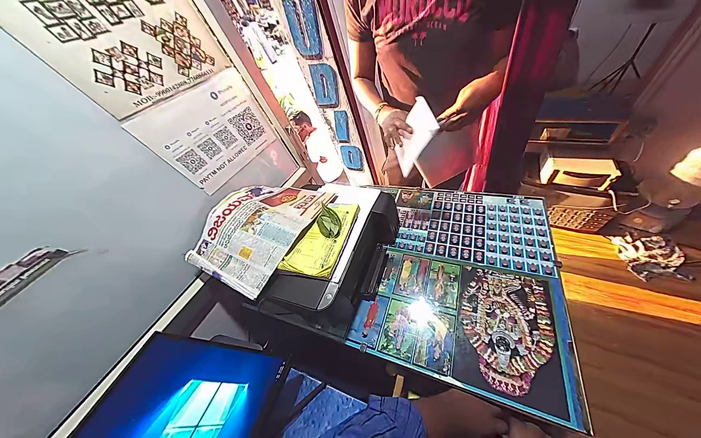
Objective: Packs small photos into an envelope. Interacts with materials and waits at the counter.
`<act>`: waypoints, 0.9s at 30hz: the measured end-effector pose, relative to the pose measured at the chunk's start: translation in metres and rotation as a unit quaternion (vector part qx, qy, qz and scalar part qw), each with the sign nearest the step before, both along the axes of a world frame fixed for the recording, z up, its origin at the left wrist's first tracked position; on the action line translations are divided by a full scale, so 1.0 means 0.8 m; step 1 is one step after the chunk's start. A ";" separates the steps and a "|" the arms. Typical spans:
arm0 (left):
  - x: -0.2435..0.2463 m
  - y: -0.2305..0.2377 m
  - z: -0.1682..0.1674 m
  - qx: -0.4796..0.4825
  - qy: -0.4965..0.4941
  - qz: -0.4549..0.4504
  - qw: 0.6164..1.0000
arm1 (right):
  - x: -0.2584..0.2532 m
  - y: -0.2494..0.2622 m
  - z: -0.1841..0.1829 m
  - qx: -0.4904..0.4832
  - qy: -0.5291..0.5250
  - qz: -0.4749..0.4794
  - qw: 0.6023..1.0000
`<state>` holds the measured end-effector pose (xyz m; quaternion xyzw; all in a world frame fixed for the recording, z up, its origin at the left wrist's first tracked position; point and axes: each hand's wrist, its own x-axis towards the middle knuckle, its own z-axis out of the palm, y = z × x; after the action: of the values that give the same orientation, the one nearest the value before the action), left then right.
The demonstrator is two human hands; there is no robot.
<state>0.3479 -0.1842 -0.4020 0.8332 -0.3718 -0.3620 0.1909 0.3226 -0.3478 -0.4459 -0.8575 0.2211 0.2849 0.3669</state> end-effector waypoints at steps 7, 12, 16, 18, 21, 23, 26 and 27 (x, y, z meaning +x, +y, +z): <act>-0.007 -0.001 -0.022 -0.042 -0.029 -0.013 0.999 | -0.006 -0.020 0.004 0.039 0.028 0.056 0.997; -0.020 -0.016 -0.051 -0.043 -0.079 -0.013 0.996 | -0.006 -0.007 0.005 0.234 -0.027 -0.224 0.946; -0.036 -0.042 -0.081 -0.046 -0.100 0.018 0.994 | -0.042 -0.016 0.018 0.284 0.033 -0.237 0.929; -0.040 -0.058 -0.095 -0.019 -0.066 0.023 0.997 | -0.056 -0.036 0.035 0.251 0.001 -0.099 0.963; -0.041 -0.069 -0.090 -0.018 -0.041 0.032 0.998 | -0.048 -0.055 0.082 0.167 -0.075 0.055 0.982; -0.037 -0.061 -0.063 -0.064 -0.037 0.031 0.997 | -0.034 -0.063 0.103 0.161 -0.138 0.099 0.972; -0.020 -0.037 -0.002 -0.099 0.040 -0.010 0.994 | -0.004 -0.059 0.129 0.152 -0.224 0.135 0.953; -0.013 -0.025 0.018 -0.117 0.080 -0.001 0.990 | 0.007 -0.055 0.134 0.144 -0.253 0.150 0.945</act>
<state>0.3374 -0.2042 -0.3876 0.7733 -0.3961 -0.3815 0.3156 0.3284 -0.3915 -0.3384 -0.8629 -0.0537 0.1394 0.4828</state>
